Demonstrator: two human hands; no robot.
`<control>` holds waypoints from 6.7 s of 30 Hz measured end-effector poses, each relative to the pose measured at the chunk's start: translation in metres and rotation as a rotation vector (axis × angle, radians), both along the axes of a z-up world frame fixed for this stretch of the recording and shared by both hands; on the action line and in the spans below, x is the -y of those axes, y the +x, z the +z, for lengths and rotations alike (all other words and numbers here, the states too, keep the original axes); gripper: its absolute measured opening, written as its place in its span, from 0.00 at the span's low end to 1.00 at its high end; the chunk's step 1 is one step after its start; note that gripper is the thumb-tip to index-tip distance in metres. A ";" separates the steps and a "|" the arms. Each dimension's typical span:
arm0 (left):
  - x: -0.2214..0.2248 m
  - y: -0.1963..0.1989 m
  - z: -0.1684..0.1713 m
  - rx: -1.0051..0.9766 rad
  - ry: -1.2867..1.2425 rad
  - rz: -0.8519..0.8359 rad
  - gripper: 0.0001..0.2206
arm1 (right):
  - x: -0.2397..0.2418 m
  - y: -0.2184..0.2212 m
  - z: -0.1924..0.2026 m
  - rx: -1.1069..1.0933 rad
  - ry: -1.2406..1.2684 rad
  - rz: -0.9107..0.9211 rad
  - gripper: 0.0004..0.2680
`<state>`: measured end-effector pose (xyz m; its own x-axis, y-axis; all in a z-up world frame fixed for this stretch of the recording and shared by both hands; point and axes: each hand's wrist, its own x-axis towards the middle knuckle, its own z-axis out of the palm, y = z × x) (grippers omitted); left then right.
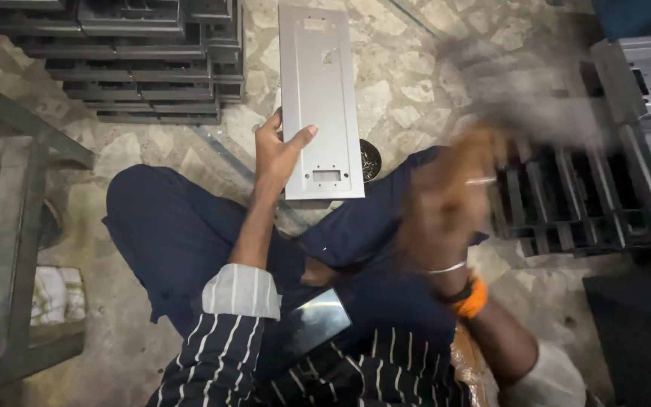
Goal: The person assembles metal components by hammering and fitting them together at a workstation.
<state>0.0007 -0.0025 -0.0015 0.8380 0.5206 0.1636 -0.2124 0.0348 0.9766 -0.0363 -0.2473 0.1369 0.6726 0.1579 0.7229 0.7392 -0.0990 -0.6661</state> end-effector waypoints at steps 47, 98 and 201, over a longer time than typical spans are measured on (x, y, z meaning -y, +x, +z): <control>0.000 -0.004 -0.002 0.042 0.015 0.032 0.20 | -0.001 0.003 0.051 -0.261 -0.071 0.065 0.09; -0.042 0.018 -0.143 0.383 -1.062 -0.785 0.30 | -0.053 0.181 -0.186 -0.379 -0.665 0.082 0.06; -0.040 0.008 -0.128 0.470 -1.193 -0.963 0.41 | -0.065 0.031 -0.097 -0.189 -0.353 0.070 0.11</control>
